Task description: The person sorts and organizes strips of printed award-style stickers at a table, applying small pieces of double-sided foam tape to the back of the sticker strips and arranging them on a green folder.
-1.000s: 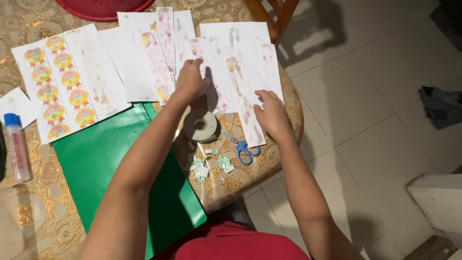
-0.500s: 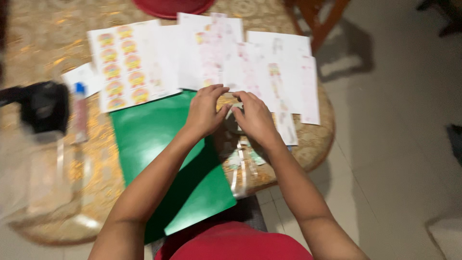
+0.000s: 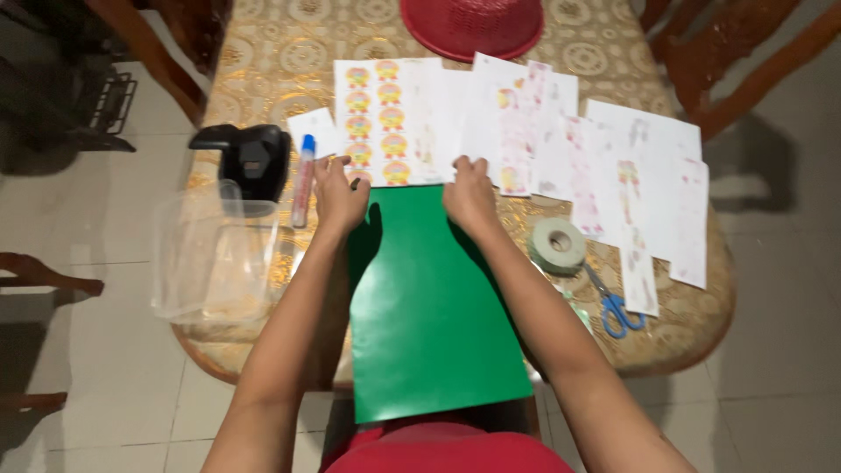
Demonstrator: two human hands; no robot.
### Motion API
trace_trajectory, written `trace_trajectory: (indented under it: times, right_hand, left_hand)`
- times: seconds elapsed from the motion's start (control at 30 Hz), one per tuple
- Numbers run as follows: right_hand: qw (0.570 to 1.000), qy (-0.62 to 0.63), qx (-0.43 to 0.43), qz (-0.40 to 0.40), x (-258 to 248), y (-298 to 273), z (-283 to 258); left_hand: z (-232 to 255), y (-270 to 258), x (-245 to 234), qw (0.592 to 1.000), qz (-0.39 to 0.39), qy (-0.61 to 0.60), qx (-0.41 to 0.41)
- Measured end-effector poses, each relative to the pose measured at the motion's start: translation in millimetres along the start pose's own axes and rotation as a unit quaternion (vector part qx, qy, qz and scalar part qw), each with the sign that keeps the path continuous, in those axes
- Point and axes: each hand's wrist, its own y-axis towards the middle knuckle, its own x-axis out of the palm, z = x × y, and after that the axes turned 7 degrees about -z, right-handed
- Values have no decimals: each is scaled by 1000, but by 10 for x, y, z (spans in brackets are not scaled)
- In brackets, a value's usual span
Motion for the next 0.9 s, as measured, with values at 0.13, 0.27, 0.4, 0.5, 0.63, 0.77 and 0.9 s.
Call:
trace_trajectory:
  times: [0.13,0.27,0.4,0.5,0.63,0.77,0.9]
  right_hand:
    - [996,34,80,9,140,239,95]
    - [990,69,120,14,259,431,289]
    - [990,104,82,51,378,506,403]
    - [976,200,85,17,262,468,325]
    - [908,403,94,-55,-99,100,130]
    - [922,361,15,-139,-628,-857,95]
    - [889,407,72,-196,-1007,-2007,-23]
  left_hand:
    - [-286,323,97,1000,-20,6,-19]
    - [-312,506,174,999,-13,-7,-52]
    - [-228,510,102,993,28,-106,-51]
    - [-254,455,38,995,38,-88,-33]
    - [-323,24,-108,983,21,-166,76]
    - [-136,-1001,-513,939,-131,-299,-108]
    - [164,-2064,-901,924,-186,-284,-173]
